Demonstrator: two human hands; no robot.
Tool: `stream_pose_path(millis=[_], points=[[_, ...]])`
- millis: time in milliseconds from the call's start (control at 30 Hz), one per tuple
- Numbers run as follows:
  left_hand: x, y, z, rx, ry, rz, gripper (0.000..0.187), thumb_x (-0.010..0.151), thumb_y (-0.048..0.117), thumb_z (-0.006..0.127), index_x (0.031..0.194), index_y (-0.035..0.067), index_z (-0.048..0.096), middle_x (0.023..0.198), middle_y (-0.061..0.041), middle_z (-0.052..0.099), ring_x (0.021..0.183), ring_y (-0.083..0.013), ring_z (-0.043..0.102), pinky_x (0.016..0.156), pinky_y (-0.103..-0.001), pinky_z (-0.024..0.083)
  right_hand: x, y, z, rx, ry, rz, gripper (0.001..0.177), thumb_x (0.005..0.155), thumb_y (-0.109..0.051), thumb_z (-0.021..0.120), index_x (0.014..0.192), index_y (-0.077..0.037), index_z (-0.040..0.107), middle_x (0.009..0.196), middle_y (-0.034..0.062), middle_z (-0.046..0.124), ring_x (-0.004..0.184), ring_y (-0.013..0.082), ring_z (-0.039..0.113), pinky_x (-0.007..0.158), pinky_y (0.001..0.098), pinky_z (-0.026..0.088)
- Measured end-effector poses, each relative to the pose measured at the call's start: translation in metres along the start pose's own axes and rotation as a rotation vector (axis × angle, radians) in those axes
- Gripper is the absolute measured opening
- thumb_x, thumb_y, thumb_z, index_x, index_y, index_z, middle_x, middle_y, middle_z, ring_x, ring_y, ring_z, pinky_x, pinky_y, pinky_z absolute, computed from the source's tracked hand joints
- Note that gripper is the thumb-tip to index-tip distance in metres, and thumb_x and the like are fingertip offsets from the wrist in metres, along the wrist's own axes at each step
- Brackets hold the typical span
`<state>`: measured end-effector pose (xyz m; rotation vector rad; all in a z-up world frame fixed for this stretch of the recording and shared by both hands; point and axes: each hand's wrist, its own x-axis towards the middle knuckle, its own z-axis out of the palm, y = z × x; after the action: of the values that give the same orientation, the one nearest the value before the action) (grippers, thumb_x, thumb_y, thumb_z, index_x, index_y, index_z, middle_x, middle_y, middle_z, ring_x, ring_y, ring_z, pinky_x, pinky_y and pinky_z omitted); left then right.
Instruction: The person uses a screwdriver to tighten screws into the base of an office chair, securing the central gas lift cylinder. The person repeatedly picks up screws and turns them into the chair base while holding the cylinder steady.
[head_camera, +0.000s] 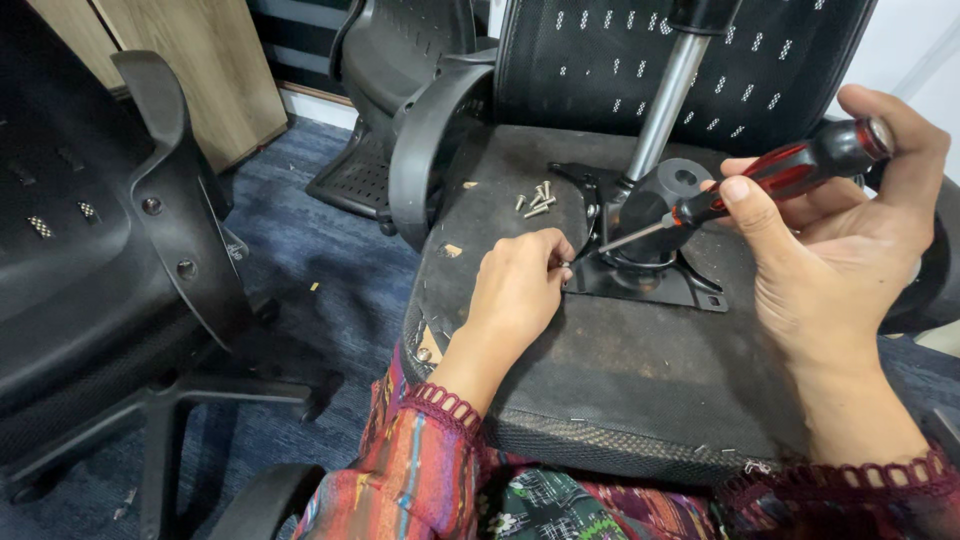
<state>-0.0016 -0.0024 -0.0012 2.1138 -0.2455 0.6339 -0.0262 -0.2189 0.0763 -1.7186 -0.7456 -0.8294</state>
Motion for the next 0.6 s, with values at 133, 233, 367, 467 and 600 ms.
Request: stream_pose_path(millis=[133,233,367,467,600], points=[[-0.002,0.0,0.0,-0.027,0.002,-0.012,0.013,0.082,0.007,0.075,0.094,0.005,0.073,0.086,-0.013,0.077,0.083,-0.0304,0.076,0.077,-0.04,0.057,0.004,-0.008,0.008,0.092,0.029,0.055,0.062,0.11,0.002,0.079,0.149,-0.006,0.032,0.118,0.0155,0.066,0.109,0.0195,0.073,0.098,0.0336,0.063],[-0.001,0.0,-0.002,-0.081,-0.022,-0.1,0.017,0.077,0.008,0.078,0.093,0.006,0.073,0.082,-0.01,0.078,0.078,-0.0261,0.077,0.075,-0.037,0.057,0.007,-0.012,0.016,0.128,0.053,0.08,0.065,0.105,0.004,0.081,0.152,-0.005,0.036,0.122,0.0093,0.057,0.106,0.0158,0.068,0.095,0.0326,0.065],[-0.001,0.0,-0.002,-0.111,-0.07,-0.173,0.012,0.076,0.011,0.081,0.086,0.007,0.075,0.077,-0.008,0.078,0.074,-0.0212,0.077,0.073,-0.033,0.057,0.013,-0.013,0.026,0.14,0.037,0.078,0.071,0.099,0.005,0.08,0.157,-0.004,0.039,0.125,0.0064,0.055,0.105,0.0146,0.069,0.094,0.0301,0.067],[-0.001,0.001,-0.002,-0.123,-0.057,-0.175,0.012,0.076,0.011,0.081,0.086,0.007,0.075,0.077,-0.008,0.077,0.074,-0.0206,0.077,0.072,-0.033,0.057,0.017,-0.012,0.032,0.146,0.022,0.091,0.074,0.096,0.005,0.079,0.158,-0.004,0.039,0.125,0.0062,0.056,0.107,0.015,0.069,0.095,0.0301,0.066],[-0.001,0.001,-0.003,-0.094,-0.069,-0.161,0.011,0.077,0.011,0.08,0.087,0.007,0.075,0.076,-0.008,0.077,0.074,-0.0214,0.076,0.072,-0.034,0.057,0.022,-0.009,0.034,0.118,0.002,0.123,0.075,0.093,0.004,0.077,0.157,-0.003,0.039,0.125,0.0072,0.059,0.108,0.0154,0.07,0.091,0.0291,0.065]])
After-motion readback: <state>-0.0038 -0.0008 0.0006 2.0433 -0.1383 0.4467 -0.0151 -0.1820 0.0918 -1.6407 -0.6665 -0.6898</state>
